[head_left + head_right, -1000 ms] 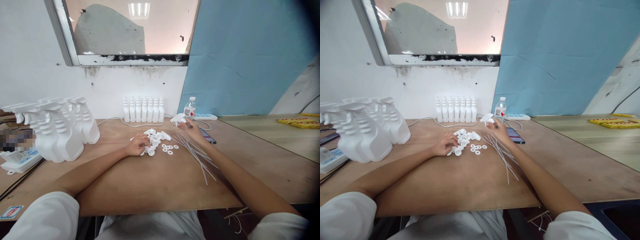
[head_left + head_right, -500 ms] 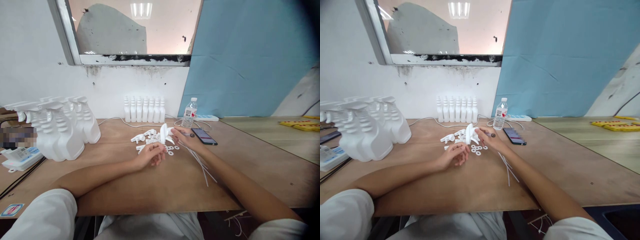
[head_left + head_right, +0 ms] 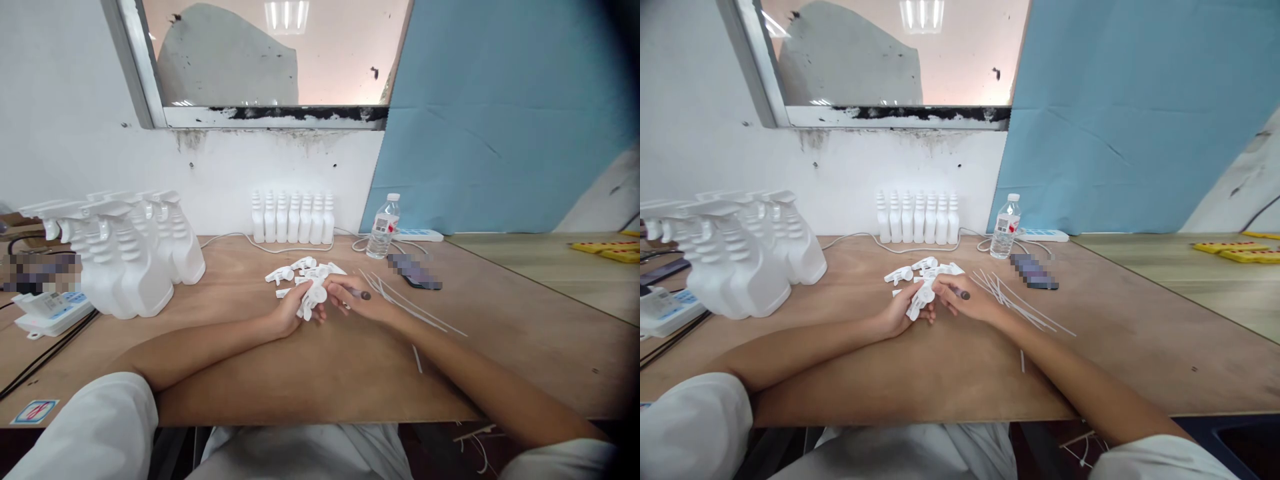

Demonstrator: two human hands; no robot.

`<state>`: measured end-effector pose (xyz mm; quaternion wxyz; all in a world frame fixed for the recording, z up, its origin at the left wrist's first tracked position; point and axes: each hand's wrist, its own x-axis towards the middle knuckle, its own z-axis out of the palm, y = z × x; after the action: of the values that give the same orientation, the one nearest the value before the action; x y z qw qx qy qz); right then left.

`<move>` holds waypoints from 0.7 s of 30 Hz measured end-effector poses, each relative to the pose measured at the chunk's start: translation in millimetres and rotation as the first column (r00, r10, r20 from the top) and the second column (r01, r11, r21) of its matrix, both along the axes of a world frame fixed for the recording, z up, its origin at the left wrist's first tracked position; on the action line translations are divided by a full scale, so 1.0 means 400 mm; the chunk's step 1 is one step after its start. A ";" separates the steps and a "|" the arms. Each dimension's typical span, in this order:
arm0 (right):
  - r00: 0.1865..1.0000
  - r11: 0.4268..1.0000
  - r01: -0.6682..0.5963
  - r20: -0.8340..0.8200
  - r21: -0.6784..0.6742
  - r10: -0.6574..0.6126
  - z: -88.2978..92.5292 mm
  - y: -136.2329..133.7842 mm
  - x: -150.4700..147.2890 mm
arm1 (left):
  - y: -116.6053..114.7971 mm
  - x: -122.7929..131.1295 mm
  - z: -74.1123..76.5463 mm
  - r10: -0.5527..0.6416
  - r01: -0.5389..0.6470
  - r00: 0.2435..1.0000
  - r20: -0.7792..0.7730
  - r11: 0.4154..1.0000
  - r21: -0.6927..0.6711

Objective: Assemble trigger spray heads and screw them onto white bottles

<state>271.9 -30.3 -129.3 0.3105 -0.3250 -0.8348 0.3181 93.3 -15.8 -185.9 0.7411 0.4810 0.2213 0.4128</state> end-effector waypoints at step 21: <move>0.990 0.927 0.120 0.021 0.354 -0.136 0.031 -0.048 0.009 | 0.001 0.003 -0.003 0.112 -0.111 0.987 -0.111 0.994 0.018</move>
<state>275.5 -49.4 -116.8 0.3646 -0.3250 -0.8621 0.1351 94.6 -15.2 -187.0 0.7005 0.4944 0.2868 0.4273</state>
